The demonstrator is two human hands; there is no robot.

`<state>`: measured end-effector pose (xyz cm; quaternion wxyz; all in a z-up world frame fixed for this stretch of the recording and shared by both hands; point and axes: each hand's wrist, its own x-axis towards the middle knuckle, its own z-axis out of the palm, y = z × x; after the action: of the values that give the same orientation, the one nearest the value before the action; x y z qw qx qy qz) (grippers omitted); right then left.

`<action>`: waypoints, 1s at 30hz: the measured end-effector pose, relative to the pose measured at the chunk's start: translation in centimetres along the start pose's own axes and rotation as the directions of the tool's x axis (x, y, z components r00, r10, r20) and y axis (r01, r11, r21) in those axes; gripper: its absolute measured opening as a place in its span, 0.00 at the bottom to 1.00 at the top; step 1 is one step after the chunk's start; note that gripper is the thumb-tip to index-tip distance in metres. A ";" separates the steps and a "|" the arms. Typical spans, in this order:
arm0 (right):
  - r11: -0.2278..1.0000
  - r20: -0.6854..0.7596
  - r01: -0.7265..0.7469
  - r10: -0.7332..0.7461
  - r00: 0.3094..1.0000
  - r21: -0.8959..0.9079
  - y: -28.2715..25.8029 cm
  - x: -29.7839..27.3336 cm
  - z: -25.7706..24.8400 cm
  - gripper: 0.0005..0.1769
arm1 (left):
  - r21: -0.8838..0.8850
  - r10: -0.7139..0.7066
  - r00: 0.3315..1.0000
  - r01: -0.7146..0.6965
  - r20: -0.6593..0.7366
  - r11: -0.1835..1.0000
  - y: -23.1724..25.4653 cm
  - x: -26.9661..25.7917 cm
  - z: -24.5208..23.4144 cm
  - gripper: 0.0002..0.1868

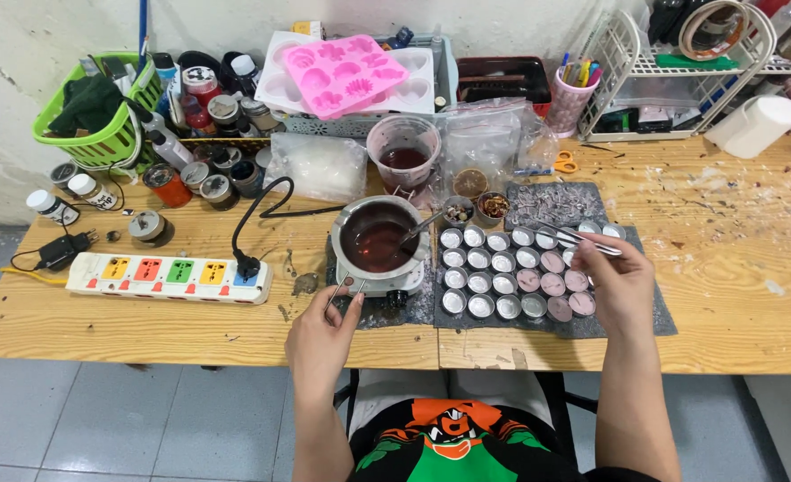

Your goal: Pouring melted pink wax from a spoon into small candle containers.

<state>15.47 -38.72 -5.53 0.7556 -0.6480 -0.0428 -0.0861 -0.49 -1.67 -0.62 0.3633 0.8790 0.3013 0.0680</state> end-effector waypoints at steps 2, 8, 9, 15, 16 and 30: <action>0.981 -0.025 -0.021 0.026 0.999 0.191 2.6 0.6 -2.2 0.09 | -0.011 0.021 1.000 -0.021 -0.021 1.000 0.0 -0.1 0.0 0.22; 0.988 -0.201 0.075 -0.046 0.978 0.139 2.9 0.1 -1.7 0.12 | -0.025 0.043 0.998 -0.045 -0.055 0.999 -0.1 -0.3 0.2 0.21; 0.993 -0.193 0.088 -0.070 0.979 0.083 2.8 0.0 -1.6 0.12 | -0.025 0.059 0.996 -0.061 -0.073 0.998 -0.1 -0.3 0.3 0.21; 0.993 -0.144 0.046 -0.062 0.988 -0.112 4.7 0.6 -2.7 0.09 | -0.021 0.025 0.998 -0.026 -0.057 0.999 0.2 -0.5 0.3 0.21; 0.993 -0.143 0.045 -0.061 0.988 -0.112 4.7 0.6 -2.8 0.09 | -0.021 0.023 0.998 -0.025 -0.057 0.999 0.2 -0.6 0.4 0.21; 0.578 0.220 0.330 -0.254 0.942 -0.746 2.8 2.6 -3.2 0.08 | 0.018 -0.026 0.999 0.027 -0.031 0.999 0.3 -0.5 0.7 0.22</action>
<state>18.35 -41.71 -8.27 0.3763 -0.8957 -0.1412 -0.1905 -0.48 -2.52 -0.86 0.3514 0.8771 0.3190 0.0742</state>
